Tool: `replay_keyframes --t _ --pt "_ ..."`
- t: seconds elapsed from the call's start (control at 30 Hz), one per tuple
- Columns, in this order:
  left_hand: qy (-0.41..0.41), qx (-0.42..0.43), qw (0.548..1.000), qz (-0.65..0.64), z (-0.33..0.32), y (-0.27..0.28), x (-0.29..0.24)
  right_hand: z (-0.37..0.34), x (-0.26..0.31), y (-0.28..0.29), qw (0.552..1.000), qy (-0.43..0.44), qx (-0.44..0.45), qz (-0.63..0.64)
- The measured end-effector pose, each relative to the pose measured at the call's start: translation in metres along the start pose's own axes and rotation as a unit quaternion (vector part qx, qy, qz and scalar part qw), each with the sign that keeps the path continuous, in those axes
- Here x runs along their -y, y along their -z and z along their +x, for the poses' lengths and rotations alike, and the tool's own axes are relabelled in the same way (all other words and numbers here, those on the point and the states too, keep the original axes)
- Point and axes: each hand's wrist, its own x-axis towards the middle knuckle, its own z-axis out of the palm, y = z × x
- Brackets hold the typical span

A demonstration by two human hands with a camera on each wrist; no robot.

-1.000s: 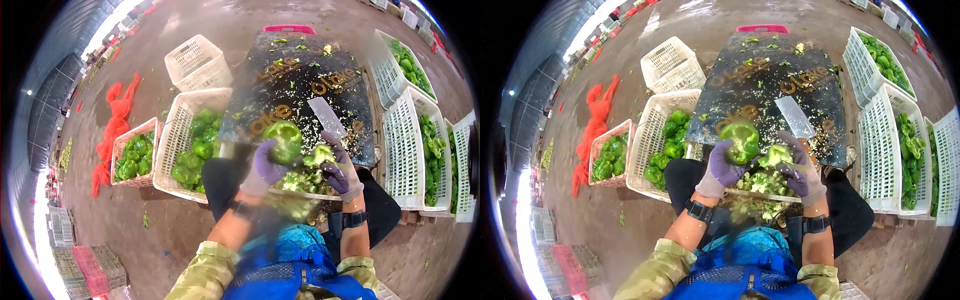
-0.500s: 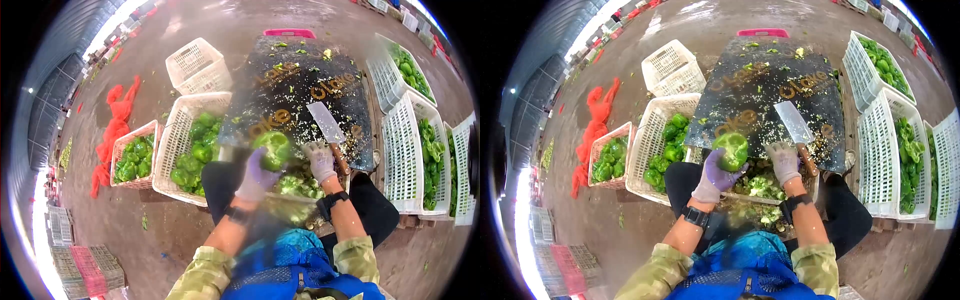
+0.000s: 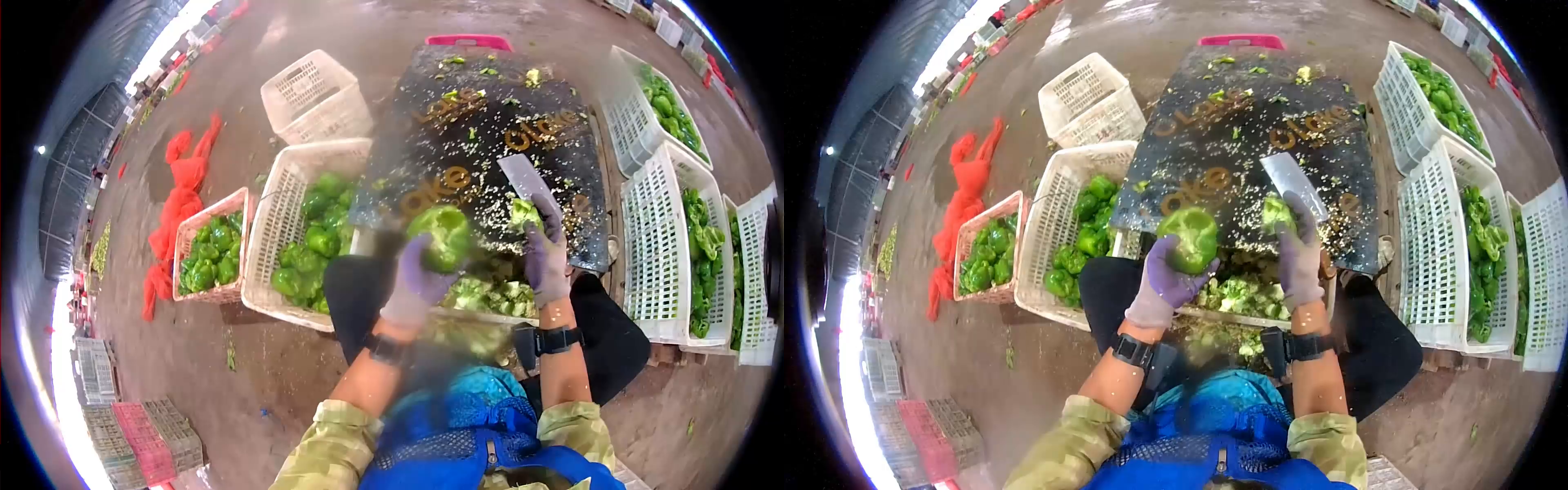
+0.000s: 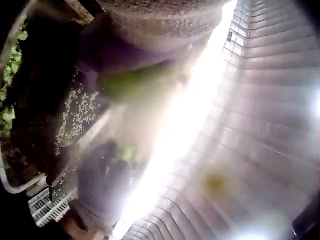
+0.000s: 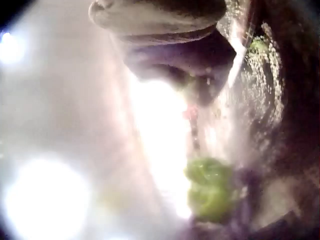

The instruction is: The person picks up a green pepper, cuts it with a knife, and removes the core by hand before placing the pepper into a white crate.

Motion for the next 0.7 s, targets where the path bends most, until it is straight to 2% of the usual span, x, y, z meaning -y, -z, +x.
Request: replay_keyframes --t 0.03,0.1,0.13,0.17,0.23,0.27,0.3,0.37,0.47,0.57,0.6,0.63,0.7 --pt "0.000 0.000 1.000 0.000 -0.001 -0.006 -0.002 -0.010 0.025 -0.004 0.968 -0.118 0.046 0.216" --pt "0.013 -0.004 1.000 -0.007 -0.001 -0.015 0.000 -0.017 0.037 -0.003 0.941 -0.142 0.090 0.294" --pt "0.014 -0.004 1.000 0.000 0.002 -0.016 0.004 -0.023 0.038 -0.003 0.942 -0.101 0.108 0.301" --pt "0.010 0.010 1.000 0.012 0.002 -0.011 0.010 -0.026 0.043 0.000 0.898 -0.148 0.099 0.402" --pt "-0.005 0.049 0.998 0.050 -0.001 -0.014 0.012 -0.028 0.047 0.007 0.895 -0.154 0.135 0.396" --pt "-0.004 0.057 0.997 0.049 0.000 -0.017 0.012 -0.032 0.049 0.006 0.919 -0.137 0.108 0.353" --pt "-0.004 0.064 0.997 0.048 -0.001 -0.023 0.010 -0.034 0.052 0.008 0.887 -0.167 0.113 0.415" --pt "0.016 0.045 0.999 0.013 -0.003 -0.026 0.013 -0.038 0.053 0.012 0.882 -0.175 0.113 0.422" --pt "0.026 0.036 0.999 0.016 -0.007 -0.033 0.015 -0.044 0.056 0.014 0.921 -0.150 0.099 0.346" --pt "0.047 0.046 0.998 0.000 -0.009 -0.041 0.015 -0.056 0.053 0.025 0.967 -0.129 0.037 0.216" --pt "0.054 0.046 0.997 -0.007 -0.011 -0.043 0.013 -0.053 0.053 0.036 0.961 -0.169 0.045 0.215" --pt "0.099 0.034 0.991 -0.078 -0.019 -0.057 -0.001 -0.051 0.054 0.048 0.953 -0.209 0.053 0.213" --pt "0.184 -0.009 0.958 -0.221 -0.036 -0.085 -0.028 -0.044 0.095 0.071 0.960 -0.120 -0.016 0.251"
